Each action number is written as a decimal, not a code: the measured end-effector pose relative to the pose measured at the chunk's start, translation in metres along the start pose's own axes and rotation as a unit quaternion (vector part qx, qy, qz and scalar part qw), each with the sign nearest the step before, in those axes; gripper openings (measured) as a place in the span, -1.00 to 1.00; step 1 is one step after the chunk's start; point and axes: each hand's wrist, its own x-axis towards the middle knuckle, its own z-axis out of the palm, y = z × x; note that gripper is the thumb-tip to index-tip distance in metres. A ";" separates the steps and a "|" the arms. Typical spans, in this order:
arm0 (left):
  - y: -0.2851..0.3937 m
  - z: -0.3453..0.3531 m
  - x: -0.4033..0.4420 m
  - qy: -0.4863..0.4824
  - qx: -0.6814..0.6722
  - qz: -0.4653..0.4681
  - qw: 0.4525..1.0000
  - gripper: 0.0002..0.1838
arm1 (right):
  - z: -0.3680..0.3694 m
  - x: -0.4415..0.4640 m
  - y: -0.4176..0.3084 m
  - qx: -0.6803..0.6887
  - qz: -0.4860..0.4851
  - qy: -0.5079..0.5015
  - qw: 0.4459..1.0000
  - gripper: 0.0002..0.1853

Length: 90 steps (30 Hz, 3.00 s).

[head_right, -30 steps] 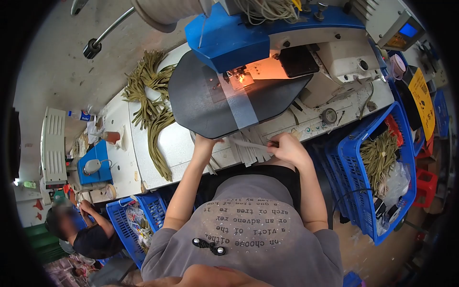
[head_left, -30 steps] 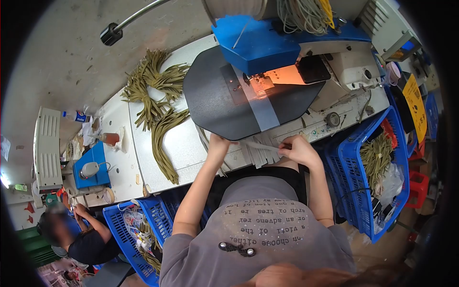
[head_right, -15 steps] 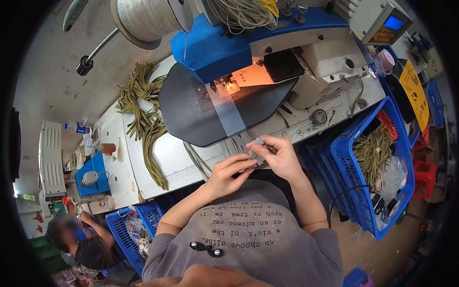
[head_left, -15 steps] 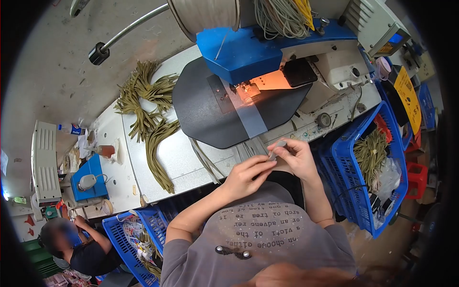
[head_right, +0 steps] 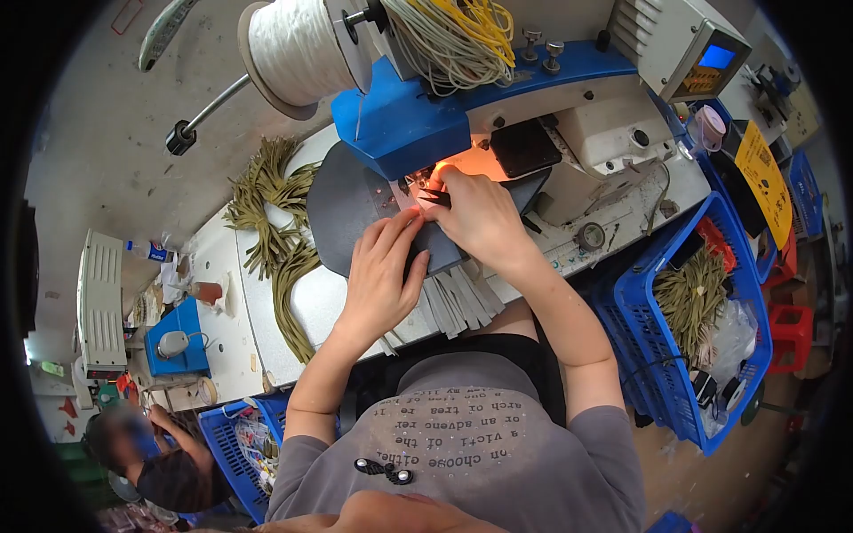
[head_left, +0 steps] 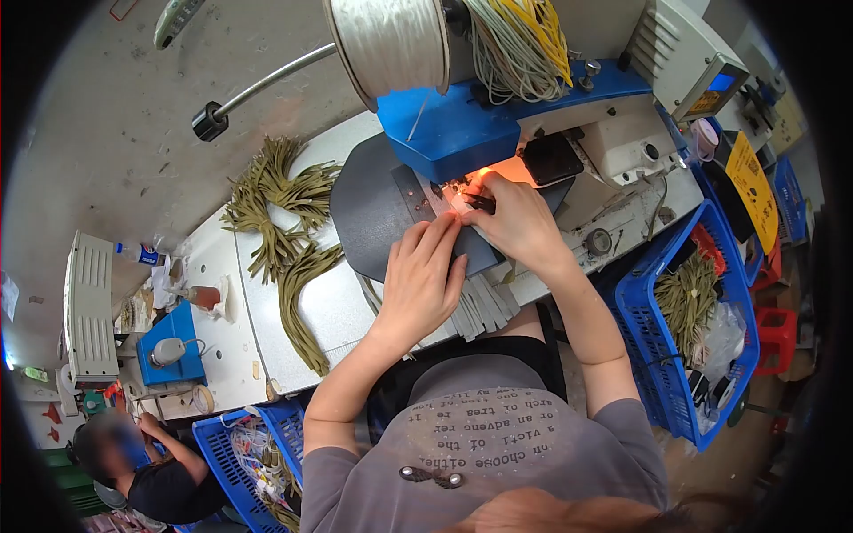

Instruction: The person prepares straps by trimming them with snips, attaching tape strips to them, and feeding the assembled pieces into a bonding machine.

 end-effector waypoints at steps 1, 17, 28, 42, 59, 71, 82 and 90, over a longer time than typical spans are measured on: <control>-0.001 -0.001 0.001 -0.008 0.011 0.008 1.000 -0.51 | -0.001 0.002 0.003 -0.010 -0.009 -0.028 1.000 -0.71; -0.012 -0.004 0.023 -0.024 0.064 0.045 0.997 -0.55 | 0.000 0.007 0.014 0.007 -0.041 -0.093 0.995 -0.73; -0.013 -0.002 0.029 -0.012 0.056 0.045 0.997 -0.64 | 0.000 0.009 0.006 0.022 0.027 -0.118 0.992 -0.73; -0.014 -0.001 0.028 -0.018 0.061 0.030 0.998 -0.59 | 0.003 0.013 0.007 0.021 0.004 -0.091 0.996 -0.68; -0.013 0.002 0.030 -0.012 0.076 0.021 0.997 -0.68 | 0.004 0.015 0.006 0.021 0.011 -0.069 0.997 -0.73; -0.012 0.004 0.030 0.008 0.066 0.019 0.998 -0.64 | 0.003 0.008 0.008 -0.007 0.013 -0.069 0.998 -0.75; -0.010 0.004 0.032 -0.002 0.077 0.002 0.997 -0.63 | 0.005 0.009 0.012 -0.028 -0.049 -0.077 0.995 -0.71; -0.009 0.004 0.033 -0.008 0.078 -0.007 0.997 -0.64 | 0.010 0.012 0.015 -0.012 -0.036 -0.061 0.997 -0.71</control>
